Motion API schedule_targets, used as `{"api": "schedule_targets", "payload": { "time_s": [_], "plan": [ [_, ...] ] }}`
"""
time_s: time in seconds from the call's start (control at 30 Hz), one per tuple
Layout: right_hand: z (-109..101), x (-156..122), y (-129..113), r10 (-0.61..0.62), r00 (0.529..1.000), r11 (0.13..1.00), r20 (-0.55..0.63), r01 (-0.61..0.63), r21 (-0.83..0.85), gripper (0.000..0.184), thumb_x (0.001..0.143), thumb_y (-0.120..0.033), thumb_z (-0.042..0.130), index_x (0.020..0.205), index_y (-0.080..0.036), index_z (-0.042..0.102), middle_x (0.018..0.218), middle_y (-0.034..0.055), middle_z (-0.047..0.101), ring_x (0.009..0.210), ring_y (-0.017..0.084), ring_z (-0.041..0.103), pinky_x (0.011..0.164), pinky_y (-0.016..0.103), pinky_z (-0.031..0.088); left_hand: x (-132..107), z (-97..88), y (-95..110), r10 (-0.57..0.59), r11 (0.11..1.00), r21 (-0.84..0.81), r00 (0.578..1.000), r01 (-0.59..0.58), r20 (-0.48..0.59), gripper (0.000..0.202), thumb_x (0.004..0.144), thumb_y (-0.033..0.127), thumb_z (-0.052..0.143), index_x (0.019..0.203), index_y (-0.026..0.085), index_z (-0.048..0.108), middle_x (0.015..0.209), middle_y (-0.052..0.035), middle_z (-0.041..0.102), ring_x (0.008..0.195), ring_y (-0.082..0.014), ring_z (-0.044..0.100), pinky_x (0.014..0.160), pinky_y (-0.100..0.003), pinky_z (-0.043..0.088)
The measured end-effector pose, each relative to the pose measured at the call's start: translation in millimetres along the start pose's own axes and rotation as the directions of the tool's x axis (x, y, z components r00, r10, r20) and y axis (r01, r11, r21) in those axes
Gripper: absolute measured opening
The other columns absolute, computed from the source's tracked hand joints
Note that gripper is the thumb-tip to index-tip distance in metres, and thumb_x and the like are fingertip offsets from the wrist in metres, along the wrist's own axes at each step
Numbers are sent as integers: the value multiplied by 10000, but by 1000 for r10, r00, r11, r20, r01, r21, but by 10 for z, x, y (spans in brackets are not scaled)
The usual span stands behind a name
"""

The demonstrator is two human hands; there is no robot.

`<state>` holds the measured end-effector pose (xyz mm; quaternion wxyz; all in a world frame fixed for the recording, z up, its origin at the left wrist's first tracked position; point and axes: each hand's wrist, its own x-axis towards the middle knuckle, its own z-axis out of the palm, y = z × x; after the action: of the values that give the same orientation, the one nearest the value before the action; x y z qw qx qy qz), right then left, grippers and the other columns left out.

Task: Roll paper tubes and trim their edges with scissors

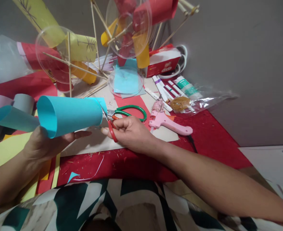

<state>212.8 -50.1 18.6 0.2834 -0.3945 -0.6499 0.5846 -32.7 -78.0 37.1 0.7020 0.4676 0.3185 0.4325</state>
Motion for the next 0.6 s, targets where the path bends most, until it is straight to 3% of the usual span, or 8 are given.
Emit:
{"api": "schedule_targets", "payload": {
  "time_s": [0.43, 0.6],
  "plan": [
    [2, -3, 10, 6, 1000, 1000, 23, -6, 24, 650, 788, -656, 686, 513, -217, 292, 532, -73, 229, 514, 64, 210, 472, 250, 172, 23, -119, 8, 65, 990, 123, 998, -65, -2, 825, 838, 618, 682, 1518, 234, 416, 1307, -143, 673, 1185, -299, 638, 917, -420, 572],
    [-6, 1, -1, 7, 1000, 999, 24, -8, 32, 651, 779, -656, 695, 501, -211, 309, 524, -71, 242, 510, 64, 220, 475, 249, 187, 4, -248, -21, 107, 976, 188, 993, -112, 39, 823, 853, 643, 628, 1519, 209, 410, 1287, -161, 676, 1232, -358, 608, 987, -505, 529]
  ]
}}
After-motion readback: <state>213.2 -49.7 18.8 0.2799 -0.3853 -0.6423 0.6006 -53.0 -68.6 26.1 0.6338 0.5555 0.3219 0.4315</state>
